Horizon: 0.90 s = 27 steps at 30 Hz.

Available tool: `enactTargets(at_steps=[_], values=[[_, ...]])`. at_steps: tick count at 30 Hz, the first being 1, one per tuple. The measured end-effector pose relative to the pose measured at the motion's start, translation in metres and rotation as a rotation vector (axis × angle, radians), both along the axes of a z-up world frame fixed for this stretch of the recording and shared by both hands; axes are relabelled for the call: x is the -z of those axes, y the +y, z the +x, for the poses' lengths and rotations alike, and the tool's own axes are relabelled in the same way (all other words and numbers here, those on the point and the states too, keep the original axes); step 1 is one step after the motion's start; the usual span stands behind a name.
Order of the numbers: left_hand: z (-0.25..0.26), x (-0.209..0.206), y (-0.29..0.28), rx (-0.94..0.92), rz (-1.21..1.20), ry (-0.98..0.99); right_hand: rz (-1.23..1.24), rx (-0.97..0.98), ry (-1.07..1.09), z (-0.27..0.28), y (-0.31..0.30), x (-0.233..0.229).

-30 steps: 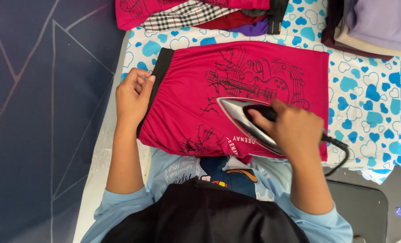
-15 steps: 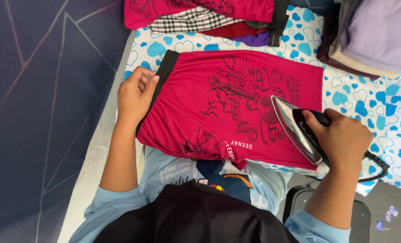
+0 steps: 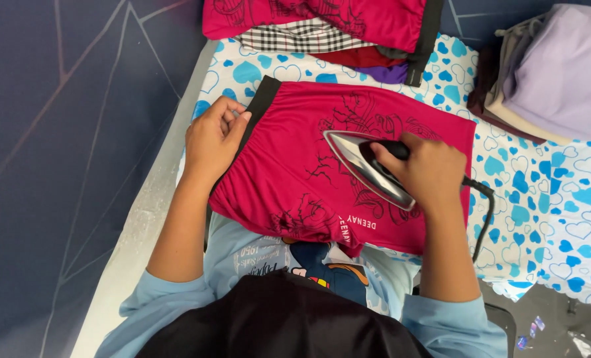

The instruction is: The person is ironing a pink shirt on an ironing board, smoothing out wrinkles with a steam iron and repositioning the fabric.

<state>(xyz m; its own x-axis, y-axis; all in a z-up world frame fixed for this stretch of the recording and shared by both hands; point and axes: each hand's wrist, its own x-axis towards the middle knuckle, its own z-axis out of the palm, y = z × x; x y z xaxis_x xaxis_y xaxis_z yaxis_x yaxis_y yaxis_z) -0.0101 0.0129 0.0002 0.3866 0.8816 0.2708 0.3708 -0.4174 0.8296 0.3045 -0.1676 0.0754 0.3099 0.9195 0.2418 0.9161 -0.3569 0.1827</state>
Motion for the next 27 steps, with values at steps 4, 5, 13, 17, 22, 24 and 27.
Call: enactTargets(at_steps=[4, 5, 13, 17, 22, 24, 27], values=[[0.001, 0.003, 0.001, -0.011, 0.011, -0.021, 0.021, -0.064, -0.009, -0.022, 0.036, -0.001], [0.001, 0.003, 0.001, -0.01, 0.018, -0.026, 0.019, -0.091, 0.002, -0.028, 0.045, -0.001], [0.006, -0.003, -0.001, -0.035, 0.027, 0.078, 0.005, -0.168, 0.105, -0.048, 0.082, 0.009], [0.018, -0.015, 0.006, -0.031, 0.006, 0.208, -0.025, -0.141, 0.127, -0.04, 0.07, 0.003], [0.049, -0.034, 0.031, 0.024, -0.085, 0.371, -0.098, -0.052, 0.158, -0.015, 0.039, -0.011], [0.066, -0.029, 0.049, 0.021, -0.129, 0.413, -0.087, 0.03, 0.111, 0.002, 0.024, -0.011], [0.081, -0.015, 0.081, -0.005, -0.185, 0.426, -0.09, 0.104, 0.087, 0.04, 0.003, -0.005]])
